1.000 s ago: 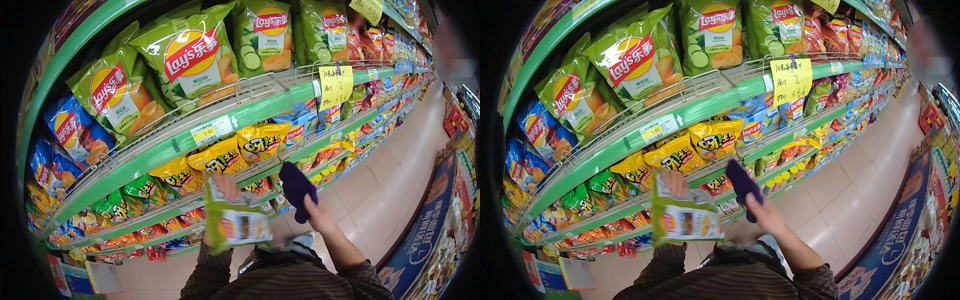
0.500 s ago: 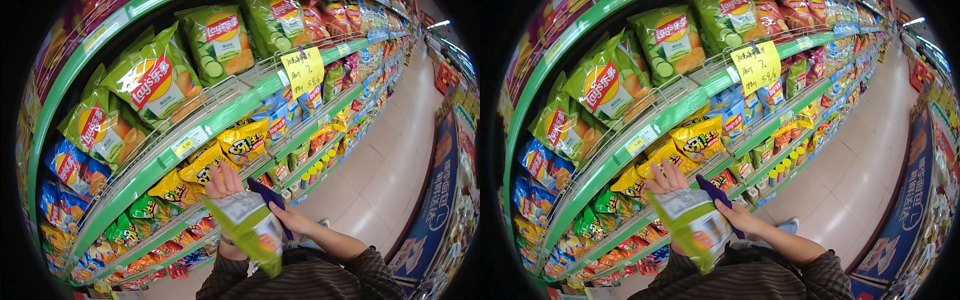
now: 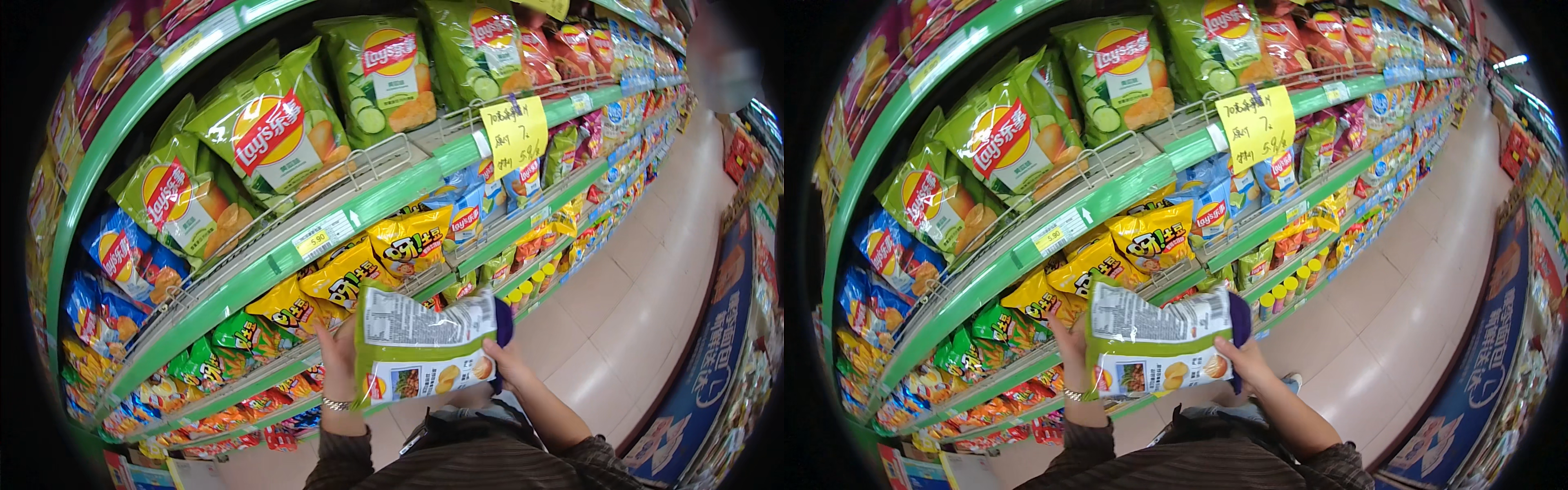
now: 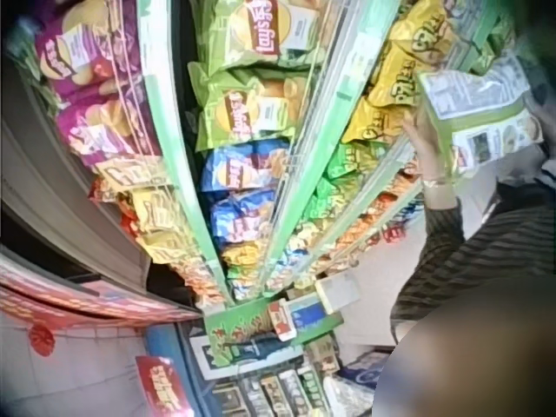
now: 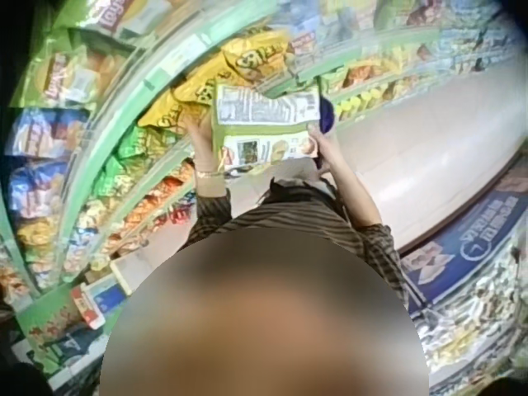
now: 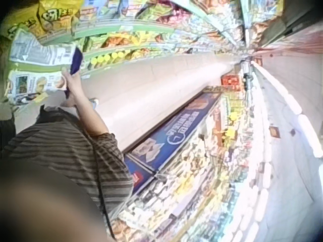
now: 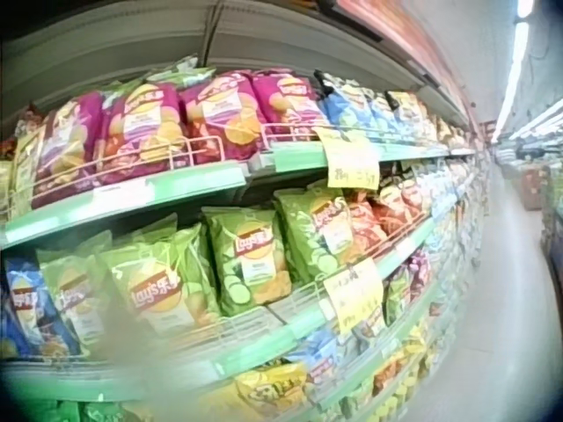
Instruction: The person wipes the front of snack bags on a supermarket shelf using a purple cloth. They repeatedly pick up individual bags, wipe the packaging, and place them back on the shelf.
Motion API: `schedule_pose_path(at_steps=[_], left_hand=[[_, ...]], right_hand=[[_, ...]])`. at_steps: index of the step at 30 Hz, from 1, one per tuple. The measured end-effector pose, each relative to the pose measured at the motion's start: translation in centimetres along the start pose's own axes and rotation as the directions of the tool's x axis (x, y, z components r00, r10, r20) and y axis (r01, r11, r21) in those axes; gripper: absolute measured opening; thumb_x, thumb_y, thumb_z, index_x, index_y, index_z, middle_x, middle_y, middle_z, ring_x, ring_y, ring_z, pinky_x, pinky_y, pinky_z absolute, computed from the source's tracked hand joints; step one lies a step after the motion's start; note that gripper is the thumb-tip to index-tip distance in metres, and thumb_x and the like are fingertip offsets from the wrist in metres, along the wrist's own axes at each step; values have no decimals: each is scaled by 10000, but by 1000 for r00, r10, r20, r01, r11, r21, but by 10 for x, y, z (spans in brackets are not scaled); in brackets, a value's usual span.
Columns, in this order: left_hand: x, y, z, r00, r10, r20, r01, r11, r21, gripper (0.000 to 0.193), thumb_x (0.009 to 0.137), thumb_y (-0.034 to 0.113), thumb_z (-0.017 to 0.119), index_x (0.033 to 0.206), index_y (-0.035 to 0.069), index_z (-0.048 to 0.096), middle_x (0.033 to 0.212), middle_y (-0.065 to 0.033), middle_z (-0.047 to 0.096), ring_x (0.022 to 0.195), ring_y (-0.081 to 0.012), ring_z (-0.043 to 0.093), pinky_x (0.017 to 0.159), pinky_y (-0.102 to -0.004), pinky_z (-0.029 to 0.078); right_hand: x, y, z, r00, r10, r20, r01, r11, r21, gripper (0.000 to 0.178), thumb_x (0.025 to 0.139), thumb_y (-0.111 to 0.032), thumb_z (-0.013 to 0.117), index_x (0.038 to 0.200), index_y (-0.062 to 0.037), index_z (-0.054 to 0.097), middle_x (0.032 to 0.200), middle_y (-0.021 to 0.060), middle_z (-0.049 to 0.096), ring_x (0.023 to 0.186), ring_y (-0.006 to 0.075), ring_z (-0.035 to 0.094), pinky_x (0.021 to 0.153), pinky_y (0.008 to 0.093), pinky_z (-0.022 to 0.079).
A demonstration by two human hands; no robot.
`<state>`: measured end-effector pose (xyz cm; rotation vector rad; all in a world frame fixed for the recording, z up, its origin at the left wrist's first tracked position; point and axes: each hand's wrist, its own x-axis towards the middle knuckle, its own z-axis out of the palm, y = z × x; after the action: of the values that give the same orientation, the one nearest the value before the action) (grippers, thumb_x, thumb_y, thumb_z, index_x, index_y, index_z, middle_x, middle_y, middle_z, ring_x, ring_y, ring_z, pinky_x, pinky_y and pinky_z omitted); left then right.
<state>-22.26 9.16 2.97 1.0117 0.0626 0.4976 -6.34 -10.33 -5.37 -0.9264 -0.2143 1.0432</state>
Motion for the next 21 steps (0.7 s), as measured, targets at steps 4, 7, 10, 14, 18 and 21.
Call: schedule_pose_path(at_steps=[4,7,10,14,18,21], left_hand=[[-18,-14,1,999,-33,-13,36,948,317,769,804,532,432,1294,-24,227,1312,-149,306,1177,-204,339,973,-313,253],[-20,-25,5,969,-117,-219,186,927,326,513,845,407,456,1142,-10,424,1071,-75,484,962,-134,446,842,-261,340],[-18,-34,21,894,1,-448,179,916,360,363,882,334,429,950,-3,545,821,9,535,752,-63,452,683,-221,372],[-16,-44,30,850,244,-466,53,841,538,357,895,322,399,912,-4,543,787,2,526,710,-56,430,639,-217,360],[-10,-41,42,855,331,-400,16,753,657,359,906,300,372,908,-19,537,752,-7,527,672,-70,438,617,-229,372],[-10,-53,47,887,310,-343,15,722,692,363,908,295,364,913,-27,532,742,-33,540,663,-91,461,616,-245,386]], right_hand=[[-7,-17,-21,944,-288,161,323,907,-270,453,718,-51,637,1113,10,424,1000,69,541,895,136,511,785,290,428],[-8,-18,-26,917,-338,211,391,867,-309,476,697,-33,654,1112,9,426,999,65,543,898,137,512,798,290,423],[-7,-16,-25,914,-376,153,405,864,-299,479,707,-35,644,1125,6,415,1024,68,532,915,136,504,802,288,418],[-1,-4,-31,918,-381,110,395,861,-320,466,764,-83,596,1172,11,389,1094,67,496,998,141,457,879,290,355],[6,-27,-19,869,-402,-288,404,913,-54,432,884,-283,409,1214,-10,355,1177,85,458,1059,194,457,898,320,360],[-11,-41,1,772,-623,-125,560,760,-329,475,897,-298,357,1243,23,305,1232,123,406,1135,210,396,951,317,296]])
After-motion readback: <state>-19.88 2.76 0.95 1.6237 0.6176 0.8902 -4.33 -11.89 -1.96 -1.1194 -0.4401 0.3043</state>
